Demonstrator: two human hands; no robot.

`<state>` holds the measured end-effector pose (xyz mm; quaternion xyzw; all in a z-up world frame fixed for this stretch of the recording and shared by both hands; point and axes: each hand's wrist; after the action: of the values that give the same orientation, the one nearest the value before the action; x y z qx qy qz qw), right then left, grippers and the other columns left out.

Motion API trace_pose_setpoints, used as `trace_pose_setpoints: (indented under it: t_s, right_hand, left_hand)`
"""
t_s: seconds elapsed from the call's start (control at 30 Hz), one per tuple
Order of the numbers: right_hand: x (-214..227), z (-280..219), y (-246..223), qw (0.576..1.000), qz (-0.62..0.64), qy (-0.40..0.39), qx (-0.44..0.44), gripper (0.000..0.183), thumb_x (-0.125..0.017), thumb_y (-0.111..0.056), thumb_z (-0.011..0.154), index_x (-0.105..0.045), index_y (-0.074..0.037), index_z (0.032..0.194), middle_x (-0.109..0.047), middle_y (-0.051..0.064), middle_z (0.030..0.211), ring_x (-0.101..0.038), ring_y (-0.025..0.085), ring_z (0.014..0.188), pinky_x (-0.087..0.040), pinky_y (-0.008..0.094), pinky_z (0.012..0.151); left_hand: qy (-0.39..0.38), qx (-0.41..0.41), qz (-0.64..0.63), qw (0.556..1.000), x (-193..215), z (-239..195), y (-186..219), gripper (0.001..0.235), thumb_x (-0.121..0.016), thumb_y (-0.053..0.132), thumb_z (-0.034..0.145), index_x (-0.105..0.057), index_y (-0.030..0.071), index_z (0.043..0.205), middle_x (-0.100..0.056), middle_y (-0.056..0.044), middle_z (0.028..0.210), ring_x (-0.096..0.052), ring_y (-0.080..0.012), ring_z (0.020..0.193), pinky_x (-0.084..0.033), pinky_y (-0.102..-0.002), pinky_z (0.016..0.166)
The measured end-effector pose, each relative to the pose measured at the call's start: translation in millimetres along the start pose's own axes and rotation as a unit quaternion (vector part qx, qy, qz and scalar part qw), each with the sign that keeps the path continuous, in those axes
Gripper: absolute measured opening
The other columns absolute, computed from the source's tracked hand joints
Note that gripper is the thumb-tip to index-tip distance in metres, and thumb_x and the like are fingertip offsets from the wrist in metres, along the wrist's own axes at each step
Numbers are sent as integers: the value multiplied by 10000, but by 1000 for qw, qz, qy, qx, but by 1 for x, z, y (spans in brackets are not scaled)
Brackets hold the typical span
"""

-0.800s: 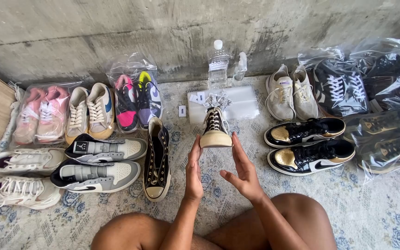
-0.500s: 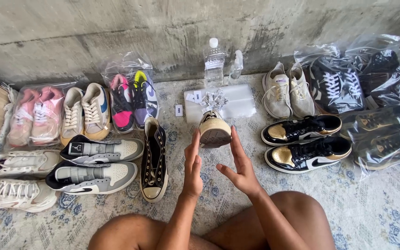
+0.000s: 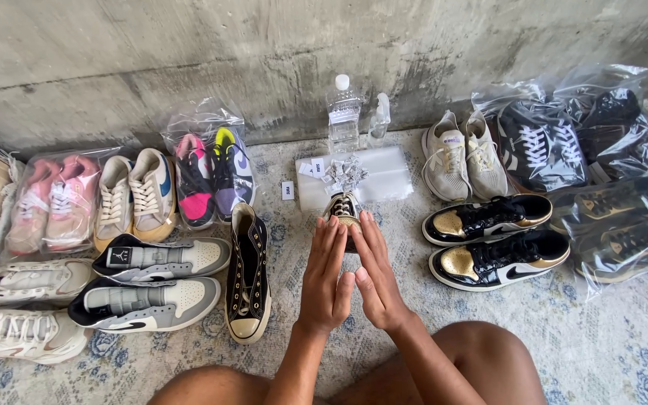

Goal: The person sits on a rug surrounded by various sneakers and removes the insole from a black high-top sneaker. They then proceed to thread a white shoelace through the eyelets of the sneaker, lacing it up by hand.

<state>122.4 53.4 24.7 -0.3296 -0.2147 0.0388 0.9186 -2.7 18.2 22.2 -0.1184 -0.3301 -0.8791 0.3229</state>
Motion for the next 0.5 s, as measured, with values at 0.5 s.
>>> trace_pose_setpoints:
  t_s: [0.5]
  right_hand:
    - [-44, -53, 63, 938, 248, 54, -237, 727, -366, -220, 1080, 70, -33, 1630, -38, 337, 1656, -28, 514, 1520, -135, 652, 1207]
  left_hand:
    - [59, 219, -302, 926, -18, -19, -16, 679, -194, 411, 1090, -145, -12, 1618, -123, -310, 1656, -102, -468, 1530, -178, -557, 1218]
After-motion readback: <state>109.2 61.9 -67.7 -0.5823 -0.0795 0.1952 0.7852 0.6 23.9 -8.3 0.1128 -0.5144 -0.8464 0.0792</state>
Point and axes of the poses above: each hand's wrist, its own z-axis towards the middle knuckle, its own x-axis out of the back of the hand, y = z × x
